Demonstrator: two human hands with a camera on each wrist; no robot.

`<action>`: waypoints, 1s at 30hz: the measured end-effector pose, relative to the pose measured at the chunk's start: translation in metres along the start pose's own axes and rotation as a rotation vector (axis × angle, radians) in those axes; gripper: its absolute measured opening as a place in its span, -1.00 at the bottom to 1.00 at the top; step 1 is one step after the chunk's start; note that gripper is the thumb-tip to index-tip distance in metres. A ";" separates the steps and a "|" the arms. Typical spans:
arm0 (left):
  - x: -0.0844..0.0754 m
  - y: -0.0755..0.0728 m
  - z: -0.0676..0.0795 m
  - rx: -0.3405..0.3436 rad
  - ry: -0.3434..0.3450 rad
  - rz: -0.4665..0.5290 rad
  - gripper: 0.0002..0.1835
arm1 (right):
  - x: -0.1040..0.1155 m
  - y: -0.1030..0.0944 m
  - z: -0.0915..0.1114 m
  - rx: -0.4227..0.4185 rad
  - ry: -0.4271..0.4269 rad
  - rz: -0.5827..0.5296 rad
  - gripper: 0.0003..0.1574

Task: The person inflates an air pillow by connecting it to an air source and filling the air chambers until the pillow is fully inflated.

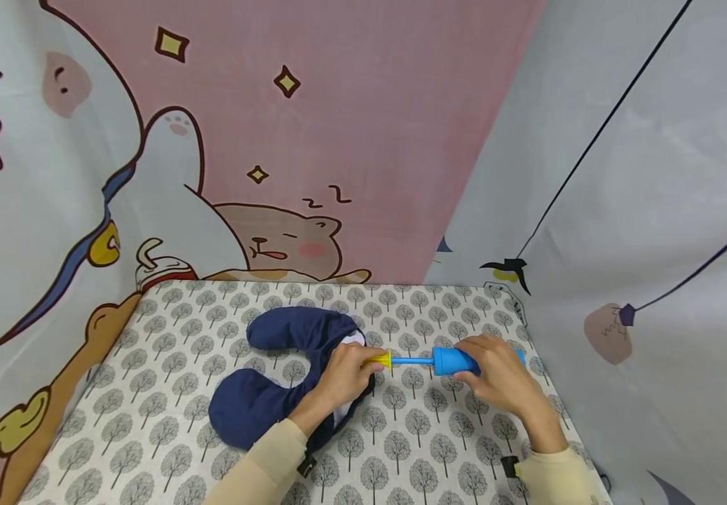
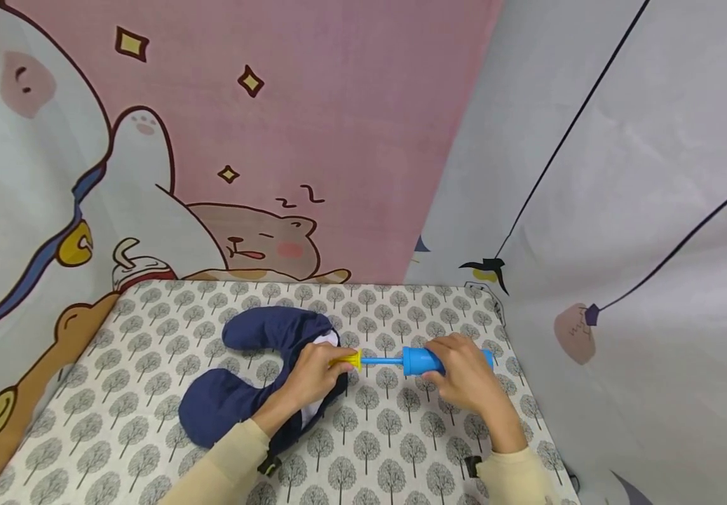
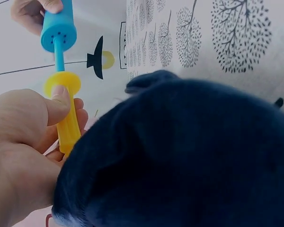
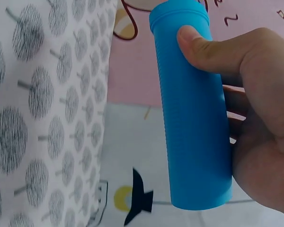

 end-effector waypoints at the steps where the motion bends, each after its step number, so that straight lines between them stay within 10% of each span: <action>1: 0.002 0.000 0.000 -0.016 0.014 0.008 -0.71 | 0.003 0.003 -0.003 -0.001 -0.012 0.005 -0.34; 19: -0.001 0.002 0.002 -0.010 0.002 -0.015 -0.71 | 0.045 0.039 -0.041 0.010 -0.092 0.032 -0.33; 30: -0.003 -0.003 -0.001 0.062 -0.127 -0.066 -0.70 | 0.022 0.025 -0.022 -0.007 -0.058 0.015 -0.29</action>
Point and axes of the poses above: each hand's wrist, its own z-axis away from the middle knuckle, its own y-axis out of the palm, x = y × z, the point moved 9 cm from there along -z, towards the middle knuckle, and after that the axes turned 12 degrees about -y, right-handed, at the moved point
